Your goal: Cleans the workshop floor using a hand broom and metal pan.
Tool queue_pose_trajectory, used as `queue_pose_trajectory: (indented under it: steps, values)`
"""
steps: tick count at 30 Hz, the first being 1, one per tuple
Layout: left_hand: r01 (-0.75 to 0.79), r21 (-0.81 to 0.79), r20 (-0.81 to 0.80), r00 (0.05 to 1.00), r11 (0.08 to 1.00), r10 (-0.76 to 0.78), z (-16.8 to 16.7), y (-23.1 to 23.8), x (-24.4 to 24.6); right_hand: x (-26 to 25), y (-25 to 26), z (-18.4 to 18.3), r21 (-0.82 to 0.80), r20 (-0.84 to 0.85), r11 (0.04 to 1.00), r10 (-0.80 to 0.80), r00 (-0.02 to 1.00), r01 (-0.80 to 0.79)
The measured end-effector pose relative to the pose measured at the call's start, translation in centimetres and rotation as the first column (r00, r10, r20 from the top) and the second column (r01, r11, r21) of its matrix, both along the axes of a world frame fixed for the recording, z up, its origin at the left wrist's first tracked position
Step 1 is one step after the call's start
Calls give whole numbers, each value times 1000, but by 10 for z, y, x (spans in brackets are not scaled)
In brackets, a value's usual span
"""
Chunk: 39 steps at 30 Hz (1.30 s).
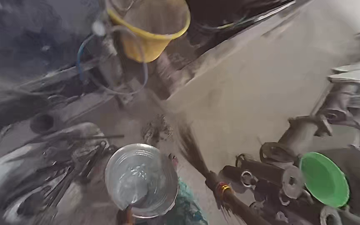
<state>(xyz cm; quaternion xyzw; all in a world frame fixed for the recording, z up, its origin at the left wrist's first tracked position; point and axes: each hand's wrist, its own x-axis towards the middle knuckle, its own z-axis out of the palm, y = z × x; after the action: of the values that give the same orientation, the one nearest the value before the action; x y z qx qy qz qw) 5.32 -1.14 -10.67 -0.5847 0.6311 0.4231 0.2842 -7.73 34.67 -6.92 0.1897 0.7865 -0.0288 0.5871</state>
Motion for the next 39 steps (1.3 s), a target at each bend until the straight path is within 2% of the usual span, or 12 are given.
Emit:
queue_pose_trajectory:
  steps: [4, 10, 14, 18, 21, 24, 25, 27, 29, 33, 36, 39]
  values:
    - [-115, 7, 99, 989, 993, 114, -37, 3, 4, -40, 32, -44, 32, -123, 996, 89, 988, -85]
    - [2, -51, 174, 985, 999, 7, -83, -4, 3, -114, 31, -91, 150, -203, 989, 23, 979, 7]
    - [78, -74, 186, 981, 994, -63, -85, 8, -27, -138, 47, -146, 156, -305, 979, -76, 949, 129]
    - [11, -97, 123, 992, 995, 1, -83, 31, -51, -138, 53, -195, 170, -288, 972, -109, 951, 163]
    - [107, -83, 139, 986, 991, -94, -80, 53, -82, -131, 31, -206, 72, -169, 988, -123, 978, 137]
    - [173, -61, 164, 973, 983, -161, -77, 73, -104, -109, 6, -221, -132, -94, 978, -176, 980, 163]
    - [182, -69, 160, 972, 981, -169, -77, 80, -103, -101, -6, -226, -189, -59, 974, -134, 989, 121]
    - [149, -64, 149, 979, 987, -138, -79, 89, -99, -94, -38, -222, -266, 47, 964, -5, 999, 17]
    - [31, -53, 120, 993, 998, -24, -84, 96, -93, -85, -52, -218, -321, 103, 946, 74, 992, -38]
    - [-215, -14, 32, 976, 976, 216, -93, 101, -85, -71, -29, -180, -455, 139, 876, 246, 959, -159]
    - [-299, 12, 45, 953, 954, 299, -94, 103, -83, -73, -33, -107, -439, 304, 889, 280, 911, -127]
    - [-386, 45, 43, 922, 921, 385, -100, 107, -73, -56, -11, -81, -586, 352, 810, 277, 894, -20]
